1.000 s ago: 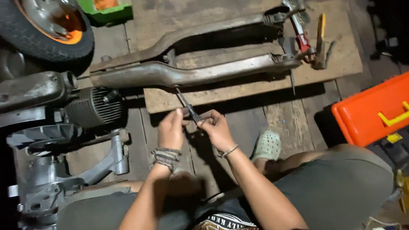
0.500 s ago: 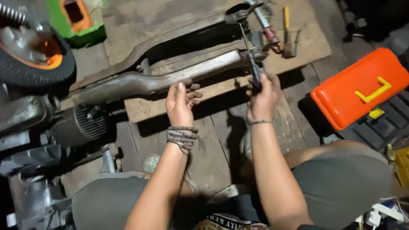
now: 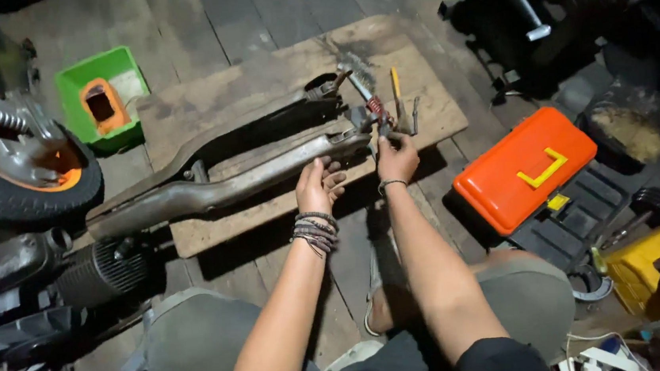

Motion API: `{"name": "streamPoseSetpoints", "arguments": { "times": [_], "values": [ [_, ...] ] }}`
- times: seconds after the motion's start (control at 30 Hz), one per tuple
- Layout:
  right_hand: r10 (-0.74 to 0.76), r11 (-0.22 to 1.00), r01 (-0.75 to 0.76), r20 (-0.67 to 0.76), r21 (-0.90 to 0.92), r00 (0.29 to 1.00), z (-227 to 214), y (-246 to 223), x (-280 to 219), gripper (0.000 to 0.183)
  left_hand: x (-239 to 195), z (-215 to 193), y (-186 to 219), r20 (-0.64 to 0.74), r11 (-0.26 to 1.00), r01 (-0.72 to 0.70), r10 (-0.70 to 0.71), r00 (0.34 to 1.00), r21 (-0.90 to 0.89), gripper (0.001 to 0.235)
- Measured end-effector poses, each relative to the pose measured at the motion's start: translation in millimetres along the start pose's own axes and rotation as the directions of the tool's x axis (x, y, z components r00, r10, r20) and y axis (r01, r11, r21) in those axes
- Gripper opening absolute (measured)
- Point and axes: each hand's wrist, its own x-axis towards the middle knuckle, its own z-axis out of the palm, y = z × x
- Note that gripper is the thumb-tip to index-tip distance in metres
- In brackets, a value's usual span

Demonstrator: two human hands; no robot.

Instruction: The person sits on the floor and works on a motorcycle swingarm, using a screwdriver to manipulate a bolt. They then open an orange toolbox and place a small metal part inside.

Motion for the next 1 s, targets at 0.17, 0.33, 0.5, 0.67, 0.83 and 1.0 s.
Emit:
{"name": "streamPoseSetpoints", "arguments": {
  "times": [0.17,0.33,0.5,0.67,0.83,1.0],
  "values": [
    [-0.192,0.93,0.167,-0.046,-0.327,0.98,-14,11,60,0.023,-4,5,11,-0.019,0.998,0.044,-0.043,0.999,0.055,0.034],
    [0.021,0.833,0.028,0.083,-0.552,0.996,-18,30,124,0.018,12,-37,22,-0.055,0.995,0.048,-0.043,0.998,0.09,0.035],
    [0.084,0.827,0.002,0.128,-0.562,0.988,-22,17,138,0.016,-8,-58,66,-0.129,0.987,0.052,-0.032,0.991,0.154,0.035],
    [0.028,0.784,0.055,0.124,-0.618,0.992,-20,13,129,0.017,-9,-80,73,-0.129,0.989,0.023,-0.003,0.992,0.148,0.036],
    [0.092,0.993,-0.106,-0.197,-0.06,0.976,-9,-14,59,0.018,5,-107,58,-0.082,0.986,-0.026,0.039,0.996,0.162,0.041],
    [-0.315,0.874,0.352,-0.161,0.335,0.935,27,-52,-70,0.02,11,-154,55,-0.112,0.981,-0.137,0.153,0.982,0.136,0.038]
  ]
}}
